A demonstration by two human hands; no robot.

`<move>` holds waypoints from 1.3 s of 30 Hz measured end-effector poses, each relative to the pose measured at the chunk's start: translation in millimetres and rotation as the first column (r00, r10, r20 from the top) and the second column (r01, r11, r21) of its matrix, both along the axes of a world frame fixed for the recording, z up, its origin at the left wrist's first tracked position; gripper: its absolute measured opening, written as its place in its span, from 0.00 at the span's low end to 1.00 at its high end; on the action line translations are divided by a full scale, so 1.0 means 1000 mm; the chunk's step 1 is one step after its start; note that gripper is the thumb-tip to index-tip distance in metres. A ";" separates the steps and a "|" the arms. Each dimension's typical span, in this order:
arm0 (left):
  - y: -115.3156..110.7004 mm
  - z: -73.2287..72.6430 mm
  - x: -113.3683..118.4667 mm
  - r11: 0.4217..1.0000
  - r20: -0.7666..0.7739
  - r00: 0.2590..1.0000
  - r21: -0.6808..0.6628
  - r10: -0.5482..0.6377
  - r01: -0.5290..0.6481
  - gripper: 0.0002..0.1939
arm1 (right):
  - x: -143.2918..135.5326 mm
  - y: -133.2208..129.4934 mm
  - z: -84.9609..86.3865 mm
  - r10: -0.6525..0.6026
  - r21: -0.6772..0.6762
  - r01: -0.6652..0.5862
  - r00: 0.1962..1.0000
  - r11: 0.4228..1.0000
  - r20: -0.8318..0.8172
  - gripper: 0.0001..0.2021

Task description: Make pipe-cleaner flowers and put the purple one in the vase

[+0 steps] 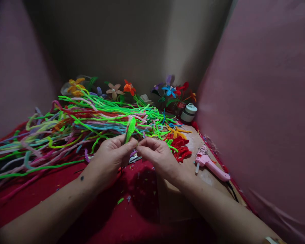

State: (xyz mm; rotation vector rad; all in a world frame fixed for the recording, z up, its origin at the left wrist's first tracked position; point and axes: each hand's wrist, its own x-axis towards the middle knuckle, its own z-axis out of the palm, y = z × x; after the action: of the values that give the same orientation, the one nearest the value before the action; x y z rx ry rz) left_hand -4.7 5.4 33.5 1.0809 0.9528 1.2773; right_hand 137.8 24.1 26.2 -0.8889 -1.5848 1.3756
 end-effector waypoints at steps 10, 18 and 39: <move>-0.007 0.006 0.001 0.981 -0.013 0.983 -0.066 -0.183 0.182 0.12 | 0.011 0.000 0.003 -0.116 -0.006 0.116 0.988 0.993 -0.101 0.05; -0.010 0.009 0.004 0.970 0.056 0.978 -0.127 -0.200 0.206 0.06 | 0.017 0.001 0.001 -0.061 -0.048 0.052 0.976 0.998 -0.211 0.04; -0.001 0.000 -0.005 0.977 0.090 0.981 -0.118 -0.170 0.180 0.10 | 0.069 -0.029 -0.023 -0.274 0.502 0.054 0.885 0.863 0.377 0.07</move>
State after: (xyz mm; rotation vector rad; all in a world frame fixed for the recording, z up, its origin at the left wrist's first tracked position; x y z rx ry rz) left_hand -9.6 4.2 33.9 0.9864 0.8474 1.0930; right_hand 206.6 -4.7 3.6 -1.0368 -2.0134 0.6198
